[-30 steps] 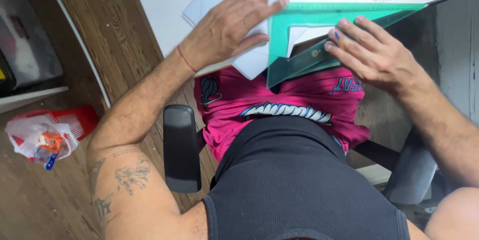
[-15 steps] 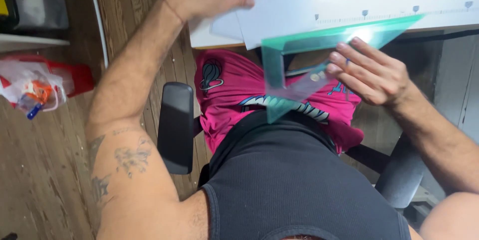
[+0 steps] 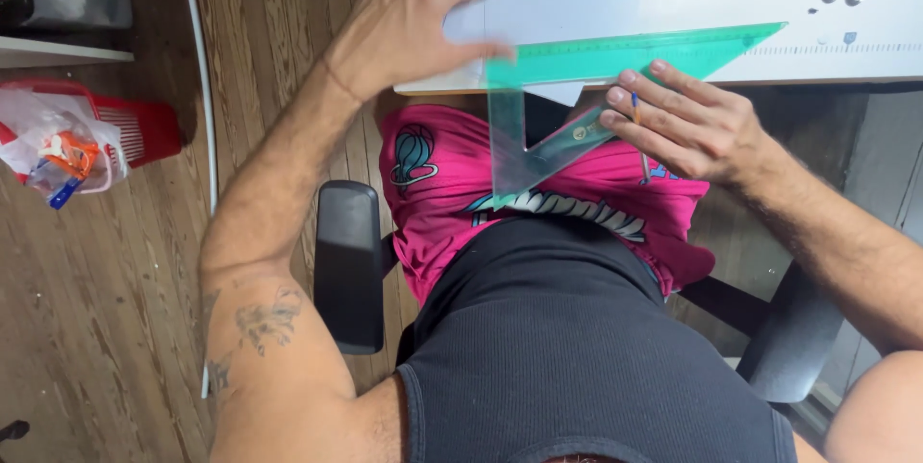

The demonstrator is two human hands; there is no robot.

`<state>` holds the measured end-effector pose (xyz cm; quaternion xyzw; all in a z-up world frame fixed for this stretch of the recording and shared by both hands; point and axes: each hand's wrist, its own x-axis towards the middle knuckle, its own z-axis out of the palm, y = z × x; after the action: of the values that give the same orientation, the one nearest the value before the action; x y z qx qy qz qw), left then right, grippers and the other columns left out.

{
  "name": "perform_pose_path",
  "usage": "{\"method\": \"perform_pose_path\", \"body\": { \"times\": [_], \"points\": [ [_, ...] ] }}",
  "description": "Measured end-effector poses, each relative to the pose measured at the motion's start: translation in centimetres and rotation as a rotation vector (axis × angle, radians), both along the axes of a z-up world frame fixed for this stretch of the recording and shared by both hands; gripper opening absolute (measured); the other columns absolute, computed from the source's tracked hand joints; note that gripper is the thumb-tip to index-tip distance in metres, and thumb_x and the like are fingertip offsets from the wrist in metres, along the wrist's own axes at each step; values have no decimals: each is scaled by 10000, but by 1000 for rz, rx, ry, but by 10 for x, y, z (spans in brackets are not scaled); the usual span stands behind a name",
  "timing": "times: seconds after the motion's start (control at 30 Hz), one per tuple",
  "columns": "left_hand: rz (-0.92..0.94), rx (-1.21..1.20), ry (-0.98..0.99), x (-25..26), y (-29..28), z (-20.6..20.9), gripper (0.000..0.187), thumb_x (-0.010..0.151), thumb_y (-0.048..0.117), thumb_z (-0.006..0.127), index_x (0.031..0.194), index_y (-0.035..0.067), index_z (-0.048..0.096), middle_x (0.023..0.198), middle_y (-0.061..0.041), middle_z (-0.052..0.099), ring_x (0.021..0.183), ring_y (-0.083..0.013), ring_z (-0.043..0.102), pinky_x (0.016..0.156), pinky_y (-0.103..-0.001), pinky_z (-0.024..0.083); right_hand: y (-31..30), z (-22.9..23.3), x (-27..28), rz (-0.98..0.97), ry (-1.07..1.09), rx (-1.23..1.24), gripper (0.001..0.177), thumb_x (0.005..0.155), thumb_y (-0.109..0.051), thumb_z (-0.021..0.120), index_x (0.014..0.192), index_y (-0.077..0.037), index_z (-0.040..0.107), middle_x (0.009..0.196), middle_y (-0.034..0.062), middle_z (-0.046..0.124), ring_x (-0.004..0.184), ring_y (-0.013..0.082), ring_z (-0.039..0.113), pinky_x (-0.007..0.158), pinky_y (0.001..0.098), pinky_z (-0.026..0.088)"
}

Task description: Marking measurements on a white sheet using a triangle ruler and pencil

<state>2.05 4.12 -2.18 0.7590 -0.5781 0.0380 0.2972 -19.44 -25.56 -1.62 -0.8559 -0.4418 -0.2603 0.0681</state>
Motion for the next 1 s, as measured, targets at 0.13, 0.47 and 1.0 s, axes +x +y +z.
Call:
{"method": "perform_pose_path", "body": {
  "times": [0.13, 0.47, 1.0],
  "points": [
    [-63, 83, 72, -8, 9, -1, 875, 883, 663, 907, 1457, 63, 632, 1518, -207, 546, 1383, -401, 529, 1125, -517, 401, -1, 1, 2, -14, 18, 14, 236, 1036, 13, 712, 1270, 19, 741, 1270, 193, 768, 1189, 342, 744, 1080, 468, 575],
    [11, 90, 58, -13, 9, 1, 598, 986, 493, 825, 1433, 142, 641, 1446, -135, 622, 1299, -343, 589, 1043, -476, 434, -5, -2, 9, -21, 34, -21, 239, 1052, 15, 673, 1277, 18, 751, 1286, 200, 772, 1204, 351, 743, 1084, 463, 572],
    [-14, 94, 100, -13, 6, 9, 688, 904, 462, 947, 1404, 80, 666, 1522, -156, 551, 1375, -374, 539, 1127, -512, 396, -9, -3, 7, -32, 109, 2, 258, 1067, 11, 589, 1282, 11, 734, 1285, 178, 764, 1205, 346, 737, 1091, 470, 563]
  ]
}}
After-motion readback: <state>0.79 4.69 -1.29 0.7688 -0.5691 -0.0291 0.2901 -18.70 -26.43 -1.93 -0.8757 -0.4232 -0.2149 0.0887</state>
